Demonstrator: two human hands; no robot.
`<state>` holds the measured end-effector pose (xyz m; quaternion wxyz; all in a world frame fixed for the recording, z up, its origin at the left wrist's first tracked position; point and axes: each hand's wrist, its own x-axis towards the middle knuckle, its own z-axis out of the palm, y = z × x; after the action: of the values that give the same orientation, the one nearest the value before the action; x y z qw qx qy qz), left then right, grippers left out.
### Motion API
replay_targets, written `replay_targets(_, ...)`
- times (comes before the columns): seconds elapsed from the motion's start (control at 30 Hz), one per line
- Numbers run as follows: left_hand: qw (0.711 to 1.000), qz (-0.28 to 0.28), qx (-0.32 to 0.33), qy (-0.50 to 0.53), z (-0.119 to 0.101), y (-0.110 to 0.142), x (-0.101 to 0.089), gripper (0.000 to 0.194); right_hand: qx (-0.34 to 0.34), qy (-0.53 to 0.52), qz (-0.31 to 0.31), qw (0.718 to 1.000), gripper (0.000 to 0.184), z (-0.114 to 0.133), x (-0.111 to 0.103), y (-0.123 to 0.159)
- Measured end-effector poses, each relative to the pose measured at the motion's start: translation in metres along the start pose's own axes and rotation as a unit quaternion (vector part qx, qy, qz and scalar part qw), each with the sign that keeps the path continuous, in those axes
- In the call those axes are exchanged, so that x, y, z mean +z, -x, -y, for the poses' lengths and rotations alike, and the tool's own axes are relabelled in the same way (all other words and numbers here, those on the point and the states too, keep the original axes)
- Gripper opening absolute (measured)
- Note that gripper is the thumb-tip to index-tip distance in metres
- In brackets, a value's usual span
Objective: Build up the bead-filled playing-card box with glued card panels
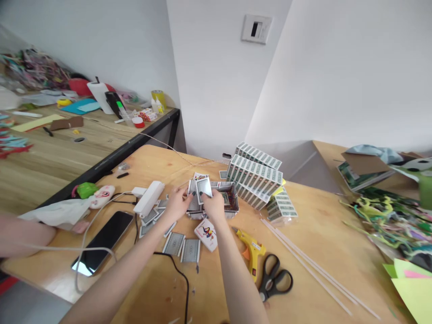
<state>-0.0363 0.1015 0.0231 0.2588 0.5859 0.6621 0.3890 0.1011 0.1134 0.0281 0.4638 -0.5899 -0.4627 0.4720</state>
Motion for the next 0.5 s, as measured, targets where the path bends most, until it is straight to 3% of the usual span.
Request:
replay_targets(0.2, 0.996, -0.009, -0.032, 0.088, -0.003, -0.002, -0.01, 0.03, -0.019, -0.017, 0.016, 1.0, 0.028, 0.004, 0.005, 0.006)
replay_targets(0.3, 0.982, 0.007, -0.047, 0.184, -0.013, -0.001, -0.019, 0.031, -0.03, -0.049, 0.047, 0.997, 0.033, 0.014, 0.004, 0.018)
replay_targets(0.37, 0.934, 0.053, -0.113, 0.334, -0.023, 0.003, -0.023, 0.031, -0.036, -0.073, 0.066, 0.995, 0.035, 0.02, 0.003, 0.025)
replay_targets(0.5, 0.8, 0.168, -0.235, 0.526, -0.044, 0.01, -0.024, 0.023, -0.017, -0.12, 0.072, 0.99, 0.031, 0.028, -0.005, 0.034)
